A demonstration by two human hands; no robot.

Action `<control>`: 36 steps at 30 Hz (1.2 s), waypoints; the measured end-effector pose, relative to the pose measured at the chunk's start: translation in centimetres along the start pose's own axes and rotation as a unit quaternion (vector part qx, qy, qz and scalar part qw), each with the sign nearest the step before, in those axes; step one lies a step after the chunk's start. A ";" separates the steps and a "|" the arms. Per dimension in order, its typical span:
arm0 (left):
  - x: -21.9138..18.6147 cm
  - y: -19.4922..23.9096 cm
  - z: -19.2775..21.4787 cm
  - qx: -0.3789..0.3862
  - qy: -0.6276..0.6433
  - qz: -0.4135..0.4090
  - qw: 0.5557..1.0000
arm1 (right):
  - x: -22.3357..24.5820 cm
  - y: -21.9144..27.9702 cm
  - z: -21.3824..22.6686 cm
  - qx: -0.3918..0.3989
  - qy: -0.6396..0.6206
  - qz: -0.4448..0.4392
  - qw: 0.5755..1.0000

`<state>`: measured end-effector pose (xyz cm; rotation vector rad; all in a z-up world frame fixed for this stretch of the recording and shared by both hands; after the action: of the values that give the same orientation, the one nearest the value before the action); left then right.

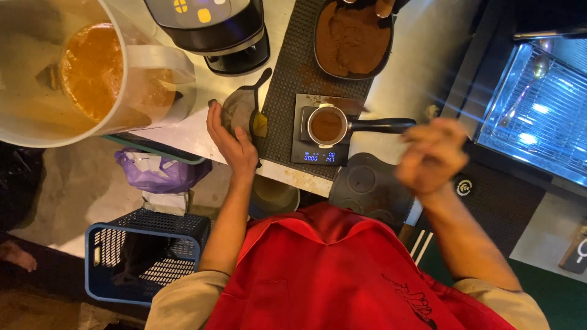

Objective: The person prepares an espresso shot by first tamping coffee grounds in a portafilter. They then clean the portafilter and add fresh grounds using a spoon, leveling the surface before tamping it again.

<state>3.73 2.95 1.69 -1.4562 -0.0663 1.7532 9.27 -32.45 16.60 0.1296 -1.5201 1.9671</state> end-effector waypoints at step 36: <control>-0.6 -0.1 0.1 0.009 -0.006 0.023 1.000 | -7.5 -3.7 -3.2 -0.044 -0.036 -0.411 0.910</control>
<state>3.71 2.70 2.30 -1.4453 -0.0243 1.7951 18.16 -32.33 15.31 0.6895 -1.2863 1.2209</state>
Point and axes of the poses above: each hand's wrist, its own y-axis away from the middle knuckle, its own z-axis out of the back of the hand, x = y × z, the point moved 5 cm from there along -y, towards the middle knuckle, and after that the axes turned 13 degrees about -x, right-handed, at the moved point
